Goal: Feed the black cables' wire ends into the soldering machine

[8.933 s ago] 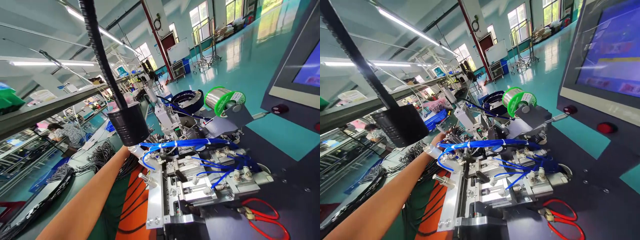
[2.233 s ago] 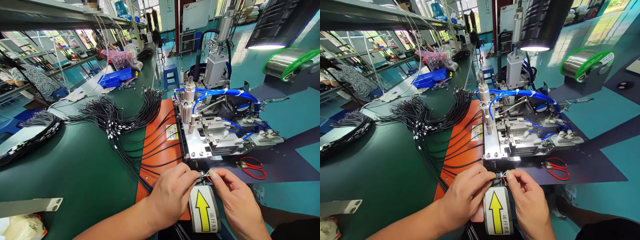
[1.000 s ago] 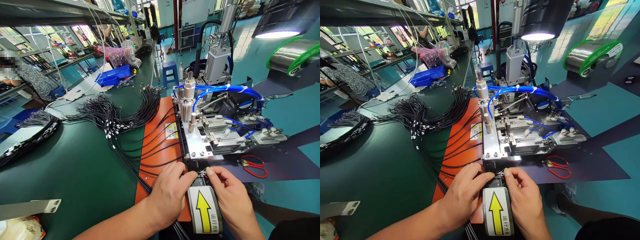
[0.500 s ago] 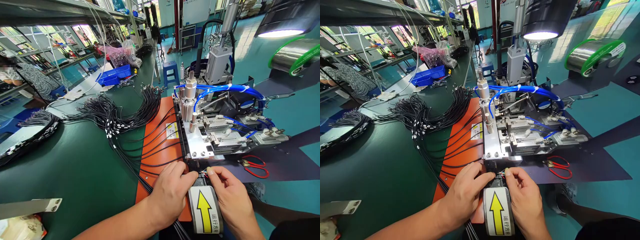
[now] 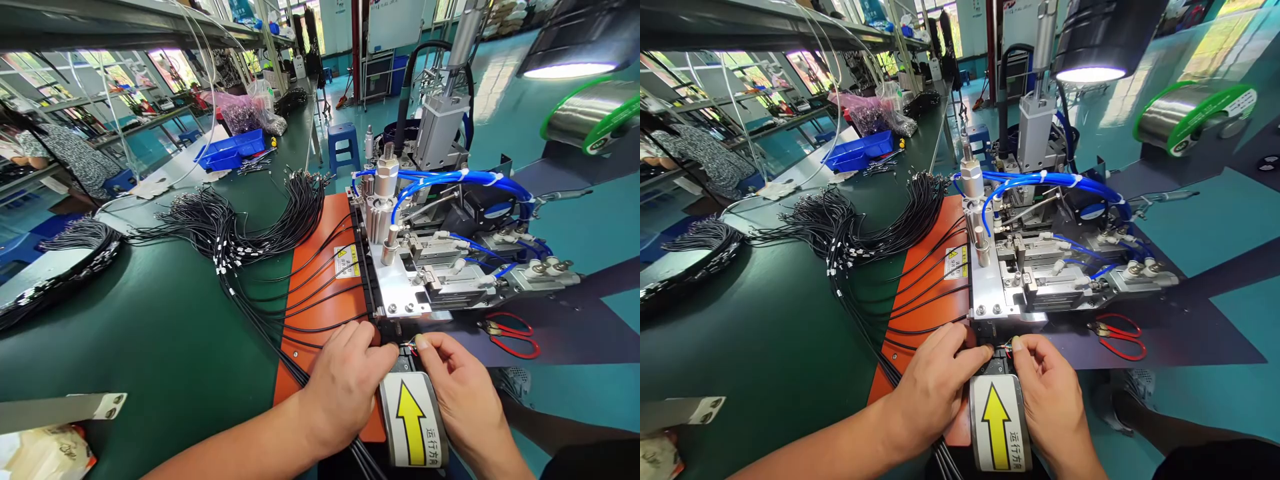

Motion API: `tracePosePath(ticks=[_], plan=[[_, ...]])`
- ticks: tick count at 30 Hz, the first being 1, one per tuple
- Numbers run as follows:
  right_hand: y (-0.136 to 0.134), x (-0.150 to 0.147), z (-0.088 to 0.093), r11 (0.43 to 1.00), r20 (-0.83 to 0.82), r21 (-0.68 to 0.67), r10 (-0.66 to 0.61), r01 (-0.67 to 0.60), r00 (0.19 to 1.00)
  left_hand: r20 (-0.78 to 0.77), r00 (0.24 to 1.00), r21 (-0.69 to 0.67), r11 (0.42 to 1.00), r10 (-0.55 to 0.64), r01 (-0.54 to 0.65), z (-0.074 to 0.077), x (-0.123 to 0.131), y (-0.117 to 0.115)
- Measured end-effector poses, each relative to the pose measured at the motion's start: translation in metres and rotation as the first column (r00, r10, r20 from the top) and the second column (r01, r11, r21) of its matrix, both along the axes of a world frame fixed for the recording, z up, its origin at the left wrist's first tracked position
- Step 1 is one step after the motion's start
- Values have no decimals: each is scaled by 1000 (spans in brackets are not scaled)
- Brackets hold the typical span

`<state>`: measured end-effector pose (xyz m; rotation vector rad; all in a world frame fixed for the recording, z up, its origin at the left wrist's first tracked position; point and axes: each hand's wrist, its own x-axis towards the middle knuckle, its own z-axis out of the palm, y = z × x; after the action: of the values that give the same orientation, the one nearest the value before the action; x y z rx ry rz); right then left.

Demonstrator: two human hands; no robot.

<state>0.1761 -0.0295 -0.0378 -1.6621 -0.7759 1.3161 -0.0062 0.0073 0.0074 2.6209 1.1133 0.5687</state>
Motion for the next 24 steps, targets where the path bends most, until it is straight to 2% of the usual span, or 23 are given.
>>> tracePosePath(ticks=[6,8,11,17,20,24], plan=[[-2,3,8,999,-16,-42,-2,1,1000,0,1000,4,1000,-1,1,-3,-2,1],[-5,6,15,997,44,-72,9,-6,999,0,1000,-22,1000,-9,9,-3,-3,0],[-10,10,24,992,161,-99,96,-80,982,7,1000,-32,999,-17,17,-4,-4,0],[-10,5,29,981,280,-149,162,-123,946,42,999,-18,1000,-16,16,-8,-5,2],[-8,6,30,981,391,-118,187,-152,901,46,999,-19,1000,-18,19,-8,-5,2],[-4,12,29,969,578,6,197,-245,792,49,999,-6,1000,-21,22,-6,-5,2]])
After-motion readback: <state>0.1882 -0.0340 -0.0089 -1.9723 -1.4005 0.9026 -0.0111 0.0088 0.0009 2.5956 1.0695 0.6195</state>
